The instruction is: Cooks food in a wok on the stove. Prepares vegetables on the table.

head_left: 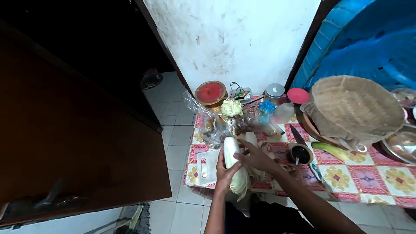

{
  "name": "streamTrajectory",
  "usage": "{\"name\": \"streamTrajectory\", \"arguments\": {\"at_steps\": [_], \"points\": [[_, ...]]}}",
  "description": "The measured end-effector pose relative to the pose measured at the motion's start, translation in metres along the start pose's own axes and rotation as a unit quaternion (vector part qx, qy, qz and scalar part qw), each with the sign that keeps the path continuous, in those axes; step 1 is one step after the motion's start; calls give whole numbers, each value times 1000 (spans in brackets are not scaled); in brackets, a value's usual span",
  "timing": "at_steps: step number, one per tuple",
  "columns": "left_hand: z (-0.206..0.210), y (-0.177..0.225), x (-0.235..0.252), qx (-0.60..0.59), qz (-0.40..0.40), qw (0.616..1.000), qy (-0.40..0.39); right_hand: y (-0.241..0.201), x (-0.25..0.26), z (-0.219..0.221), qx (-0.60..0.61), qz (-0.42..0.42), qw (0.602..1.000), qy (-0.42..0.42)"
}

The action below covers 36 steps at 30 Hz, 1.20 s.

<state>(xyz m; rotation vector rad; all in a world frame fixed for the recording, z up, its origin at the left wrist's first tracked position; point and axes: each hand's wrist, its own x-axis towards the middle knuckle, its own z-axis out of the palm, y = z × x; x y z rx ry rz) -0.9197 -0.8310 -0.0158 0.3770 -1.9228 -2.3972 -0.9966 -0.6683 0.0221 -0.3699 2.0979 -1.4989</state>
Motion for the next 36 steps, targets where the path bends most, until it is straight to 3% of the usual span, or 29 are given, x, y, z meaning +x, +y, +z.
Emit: {"name": "streamTrajectory", "arguments": {"at_steps": [3, 6, 8, 11, 16, 20, 25, 28, 32, 34, 36], "points": [[6, 0, -3, 5, 15, 1000, -25, 5, 0, 3, 53, -15, 998, -2], [5, 0, -7, -32, -49, 998, -28, 5, -4, -1, 117, -8, 993, 4], [6, 0, -7, -56, -81, 995, -28, 8, -6, -1, 114, -16, 993, -2], [8, -2, -2, -69, -67, 995, -33, 12, -6, -2, 72, -35, 997, -1], [-6, -4, 3, -12, -48, 999, -8, 10, -3, -17, 11, -14, 1000, 23], [-18, -4, 6, 24, -56, 998, -6, 17, 8, -32, -7, -10, 1000, -5], [-40, -6, 10, 182, -32, 978, 92, 18, 20, -52, -68, -2, 996, 53], [-42, 5, 8, 65, -69, 989, 113, 27, 32, -50, -80, 5, 995, 64], [-21, 19, 4, -154, -162, 972, 76, 36, 33, -30, -237, 19, 966, 96], [-12, 15, 1, -186, -160, 968, 54, 24, 23, -22, -211, -6, 972, 105], [-2, 9, -4, -143, -132, 981, 24, 7, 7, -12, -117, -5, 991, 61]]}}
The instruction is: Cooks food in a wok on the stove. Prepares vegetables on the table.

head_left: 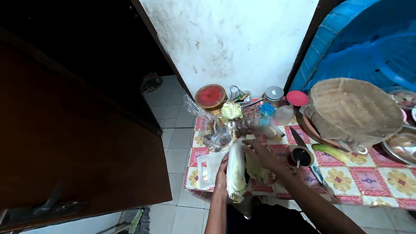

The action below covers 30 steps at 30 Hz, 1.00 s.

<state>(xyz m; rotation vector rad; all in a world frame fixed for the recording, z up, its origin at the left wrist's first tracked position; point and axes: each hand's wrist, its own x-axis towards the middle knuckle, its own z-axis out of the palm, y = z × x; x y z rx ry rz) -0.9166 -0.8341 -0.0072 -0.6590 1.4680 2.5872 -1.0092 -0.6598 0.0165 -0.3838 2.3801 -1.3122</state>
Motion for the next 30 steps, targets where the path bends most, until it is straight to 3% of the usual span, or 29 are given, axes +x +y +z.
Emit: {"name": "streamTrajectory", "arguments": {"at_steps": [2, 5, 9, 12, 14, 17, 20, 24, 30], "points": [[7, -12, 5, 38, 29, 999, -13, -9, -9, 4, 70, 24, 996, -54], [17, -19, 12, 35, 83, 996, -7, -3, -10, 6, 46, 10, 998, -50], [27, -22, 13, 63, 55, 996, 22, 3, -13, 8, 110, -30, 992, -52], [30, -26, 7, 108, 73, 991, -19, 1, -15, 13, 172, -27, 985, -19], [27, -28, 9, 88, 87, 990, -65, 3, -13, 13, 153, -27, 988, -6], [17, -26, 11, 105, 92, 988, -59, 2, -11, 4, 114, -28, 993, -23], [8, -12, 9, 96, 35, 995, -13, 2, -4, -7, 99, -18, 995, -24], [-5, 2, 6, 30, -43, 998, -31, 4, 7, -16, 3, -40, 998, -39], [-14, 3, 1, -39, -68, 996, -52, 3, 15, -13, -86, -57, 995, 14]]}}
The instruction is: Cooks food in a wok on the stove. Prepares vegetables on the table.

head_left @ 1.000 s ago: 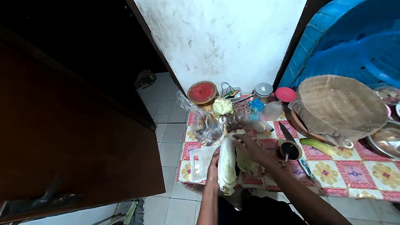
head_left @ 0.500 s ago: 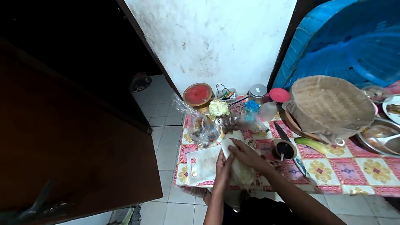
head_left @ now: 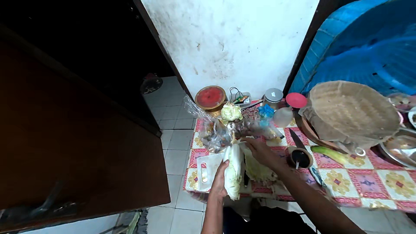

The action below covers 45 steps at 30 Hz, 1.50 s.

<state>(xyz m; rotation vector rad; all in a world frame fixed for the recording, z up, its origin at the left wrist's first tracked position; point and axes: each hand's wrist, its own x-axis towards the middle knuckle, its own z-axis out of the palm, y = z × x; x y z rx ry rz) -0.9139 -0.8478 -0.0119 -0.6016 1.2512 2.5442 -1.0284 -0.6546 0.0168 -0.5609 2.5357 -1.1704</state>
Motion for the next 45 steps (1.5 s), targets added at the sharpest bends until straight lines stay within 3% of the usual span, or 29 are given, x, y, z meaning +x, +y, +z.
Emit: {"name": "streamTrajectory", "arguments": {"at_steps": [3, 6, 9, 13, 15, 19, 23, 28, 31, 35, 40, 45], "points": [[-2, -2, -8, -40, 8, 999, -22, 14, 7, 1, 16, 30, 997, 67], [-7, -5, -7, -78, 22, 995, -57, 27, 13, 0, 66, 80, 994, 29], [3, -9, -2, -103, 39, 993, -42, 33, 14, 11, 10, 89, 995, 32], [5, -19, 10, 16, 76, 997, 9, 28, 6, 9, -49, 51, 992, 103], [13, -21, 10, 99, 99, 989, 44, 9, -5, 1, -4, 37, 998, 50], [20, -36, 19, 269, 189, 944, 27, -11, -21, 21, 110, 26, 991, -71], [29, -33, 22, 293, 221, 930, 11, -12, -29, 33, 183, 47, 982, -17], [29, -15, 33, 268, 240, 932, 38, -5, -30, 3, 214, 100, 969, 77], [39, 9, 53, 304, 252, 918, 22, -3, -30, -20, 150, 129, 975, 106], [71, 45, 102, 354, 234, 905, -35, 15, -28, -15, 31, 161, 982, 97], [96, 69, 161, 432, 197, 879, -48, 25, -32, -4, 33, 195, 973, 120], [66, 60, 128, 518, 190, 834, -13, 26, -36, -16, 27, 192, 974, 121]]}}
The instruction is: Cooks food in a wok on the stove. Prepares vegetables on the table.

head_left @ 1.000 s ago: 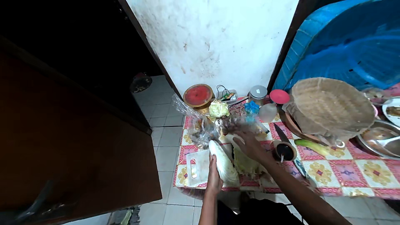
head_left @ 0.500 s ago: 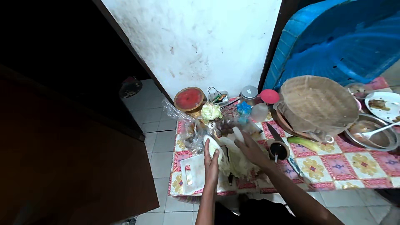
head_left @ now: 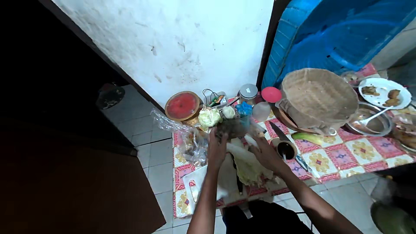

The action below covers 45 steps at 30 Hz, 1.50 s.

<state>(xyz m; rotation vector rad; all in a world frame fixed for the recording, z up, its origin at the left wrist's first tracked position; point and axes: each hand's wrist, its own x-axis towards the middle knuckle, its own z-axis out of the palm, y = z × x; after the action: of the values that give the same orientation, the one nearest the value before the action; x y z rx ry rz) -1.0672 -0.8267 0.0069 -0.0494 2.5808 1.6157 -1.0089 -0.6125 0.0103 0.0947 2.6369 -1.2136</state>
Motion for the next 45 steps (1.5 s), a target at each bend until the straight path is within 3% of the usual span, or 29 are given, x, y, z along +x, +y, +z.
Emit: {"name": "streamTrajectory", "arguments": {"at_steps": [4, 8, 15, 22, 26, 31, 37, 45], "points": [[13, -36, -46, -38, -122, 990, -53, -14, 4, 1, 6, 17, 997, -72], [31, -49, -51, -153, -181, 968, -79, -23, 18, 25, -25, -9, 999, -42], [30, -55, -21, -154, -170, 970, -78, -40, 23, 17, -158, -23, 976, 145], [27, -36, -22, -225, -110, 964, -90, -43, 26, 58, -179, -26, 979, 92], [20, -35, -19, -252, -77, 960, -93, -54, 12, 47, -127, -32, 987, 94], [-2, -15, -19, -297, -58, 947, -108, -66, 12, 16, -175, -91, 943, 270], [-6, -10, -15, -373, -60, 917, -129, -71, 2, 49, -78, -84, 988, 108], [-24, -8, -23, -467, -57, 873, -129, -88, -8, 52, -18, -42, 991, 127]]}}
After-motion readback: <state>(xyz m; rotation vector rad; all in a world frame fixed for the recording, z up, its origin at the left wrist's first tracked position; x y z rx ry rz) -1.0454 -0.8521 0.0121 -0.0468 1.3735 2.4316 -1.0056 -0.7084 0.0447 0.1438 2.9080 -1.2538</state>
